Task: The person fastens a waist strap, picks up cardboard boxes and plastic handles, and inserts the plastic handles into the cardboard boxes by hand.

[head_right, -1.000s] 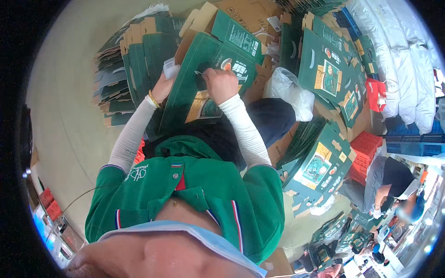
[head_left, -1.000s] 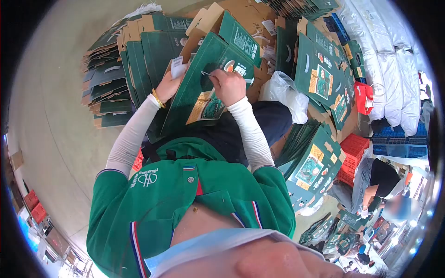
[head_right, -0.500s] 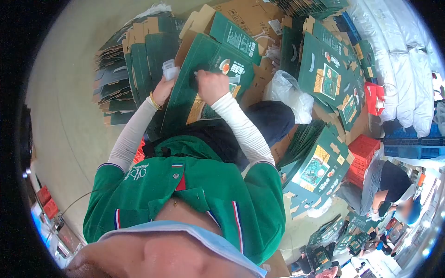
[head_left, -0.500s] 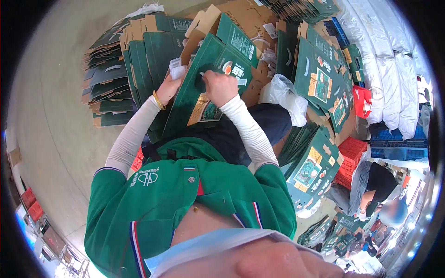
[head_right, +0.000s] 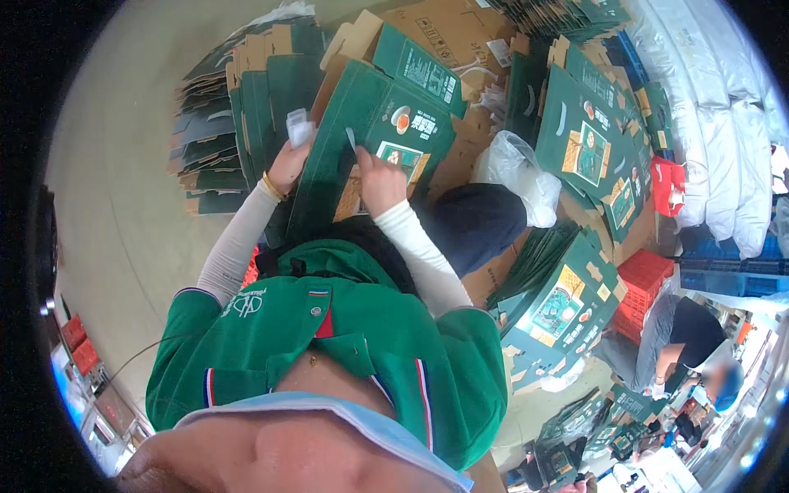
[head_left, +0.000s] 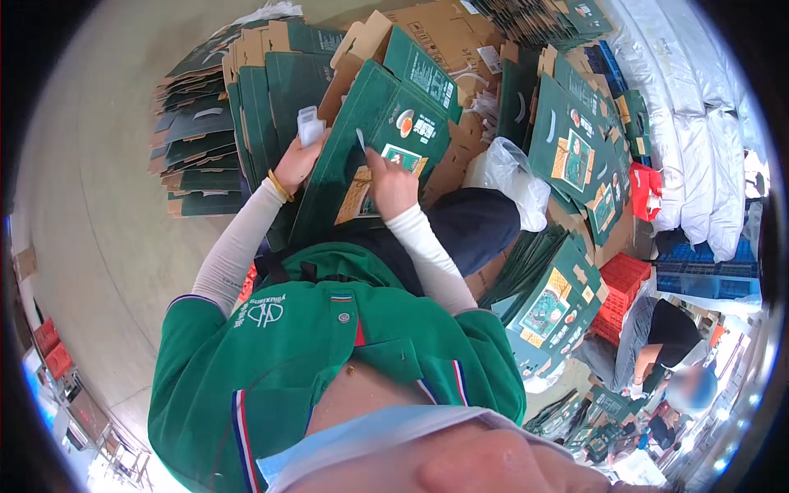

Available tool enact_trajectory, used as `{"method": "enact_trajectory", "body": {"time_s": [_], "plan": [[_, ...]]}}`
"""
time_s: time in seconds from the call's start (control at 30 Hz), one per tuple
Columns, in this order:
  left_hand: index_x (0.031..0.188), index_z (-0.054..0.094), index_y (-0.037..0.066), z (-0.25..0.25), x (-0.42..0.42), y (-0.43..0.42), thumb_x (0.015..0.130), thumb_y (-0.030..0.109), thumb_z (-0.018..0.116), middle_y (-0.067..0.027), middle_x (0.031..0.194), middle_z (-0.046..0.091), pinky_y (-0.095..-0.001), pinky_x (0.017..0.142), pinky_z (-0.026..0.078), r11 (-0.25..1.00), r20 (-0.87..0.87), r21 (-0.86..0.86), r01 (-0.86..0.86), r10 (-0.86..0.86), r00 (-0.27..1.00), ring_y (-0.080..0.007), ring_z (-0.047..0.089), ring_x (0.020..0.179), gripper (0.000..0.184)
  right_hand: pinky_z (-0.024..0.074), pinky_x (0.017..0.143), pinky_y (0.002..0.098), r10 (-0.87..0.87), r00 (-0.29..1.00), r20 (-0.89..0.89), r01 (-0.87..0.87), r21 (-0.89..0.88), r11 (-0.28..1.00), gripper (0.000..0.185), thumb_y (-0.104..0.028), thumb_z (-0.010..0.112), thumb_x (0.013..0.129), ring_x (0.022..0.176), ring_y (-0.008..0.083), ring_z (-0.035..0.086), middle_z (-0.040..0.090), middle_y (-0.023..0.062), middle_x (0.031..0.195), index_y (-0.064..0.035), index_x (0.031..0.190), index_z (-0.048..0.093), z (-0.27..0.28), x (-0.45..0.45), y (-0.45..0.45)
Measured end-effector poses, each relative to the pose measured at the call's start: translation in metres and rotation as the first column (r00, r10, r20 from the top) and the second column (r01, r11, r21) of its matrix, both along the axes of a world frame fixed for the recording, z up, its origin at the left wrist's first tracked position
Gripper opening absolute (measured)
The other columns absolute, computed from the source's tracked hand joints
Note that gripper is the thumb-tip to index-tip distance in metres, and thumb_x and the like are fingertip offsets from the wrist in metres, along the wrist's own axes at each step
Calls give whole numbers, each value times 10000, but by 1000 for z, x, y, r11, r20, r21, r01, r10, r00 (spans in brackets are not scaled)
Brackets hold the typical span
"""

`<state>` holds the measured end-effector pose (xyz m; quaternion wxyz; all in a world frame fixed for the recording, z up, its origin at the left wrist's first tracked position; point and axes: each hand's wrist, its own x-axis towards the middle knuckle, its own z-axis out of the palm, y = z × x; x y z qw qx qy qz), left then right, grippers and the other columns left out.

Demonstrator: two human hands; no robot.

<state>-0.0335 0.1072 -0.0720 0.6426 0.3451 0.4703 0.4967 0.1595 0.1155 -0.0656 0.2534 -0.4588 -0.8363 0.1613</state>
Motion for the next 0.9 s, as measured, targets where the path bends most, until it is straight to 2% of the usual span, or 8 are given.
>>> {"method": "enact_trajectory", "body": {"time_s": [0.1, 0.17, 0.27, 0.47, 0.67, 0.77, 0.87, 0.9], "plan": [[1020, 499, 47, 2, -3, -13, 870, 255, 467, 22, 907, 514, -205, 701, 392, 988, 61, -139, -72, 81, 995, -52, 476, 793, 258, 452, 506, 338, 14, 997, -73, -29, -203, 979, 220, -51, 513, 725, 588, 267, 575, 584, 112, 715, -39, 942, 545, -30, 12, -28], [915, 536, 57, 26, -3, -19, 853, 282, 491, 26, 787, 521, -201, 630, 397, 998, -113, -39, -44, 40, 993, -47, 478, 713, 238, 453, 551, 281, -8, 958, -288, -86, -314, 945, 169, -95, 500, 800, 602, 211, 577, 586, 92, 732, -8, 941, 534, -42, 16, -37], [764, 548, 44, 41, -19, -21, 804, 321, 553, 26, 621, 495, -211, 515, 385, 940, -299, -233, 248, -312, 902, -57, 469, 563, 279, 423, 574, 246, -311, 670, -674, -488, -716, 500, 211, -196, 471, 862, 626, 111, 523, 551, 16, 682, -11, 933, 540, -40, 17, -50], [602, 514, 14, 37, -27, -37, 674, 290, 647, -1, 477, 439, -257, 397, 337, 910, -485, -233, 343, -414, 770, -80, 410, 407, 314, 402, 533, 183, -127, 797, -590, -567, -805, 174, 189, -164, 495, 848, 637, 78, 523, 584, 5, 758, -31, 970, 550, -52, 33, -32], [606, 508, -20, 28, -24, -47, 642, 196, 628, -39, 478, 454, -279, 418, 361, 905, -667, -221, 363, -412, 621, -113, 423, 419, 250, 436, 524, 193, -26, 786, -618, -610, -782, 127, 190, -112, 549, 799, 639, 82, 545, 605, 17, 779, -50, 977, 574, -32, 24, -15], [661, 544, -22, 10, -26, -51, 656, 178, 612, -25, 508, 482, -278, 452, 376, 907, -587, -351, 231, -405, 701, -109, 437, 454, 211, 455, 545, 204, -12, 801, -599, -590, -793, 154, 153, -67, 568, 774, 667, 89, 562, 604, 23, 753, -30, 919, 599, -36, 20, -10], [738, 571, -25, 24, -15, -47, 682, 177, 603, -2, 577, 520, -257, 491, 382, 972, -374, -207, 112, -184, 909, -92, 463, 516, 212, 442, 596, 217, 90, 795, -599, -511, -583, 631, 137, -35, 624, 720, 655, 93, 546, 588, 44, 715, -17, 855, 607, -39, 9, -10], [738, 571, -25, 23, -14, -46, 682, 177, 603, -2, 577, 520, -257, 491, 382, 972, -373, -208, 108, -181, 910, -92, 463, 516, 212, 442, 596, 217, 93, 795, -599, -513, -584, 629, 137, -35, 624, 720, 655, 93, 546, 588, 44, 715, -17, 855, 607, -36, 3, -13]]}}
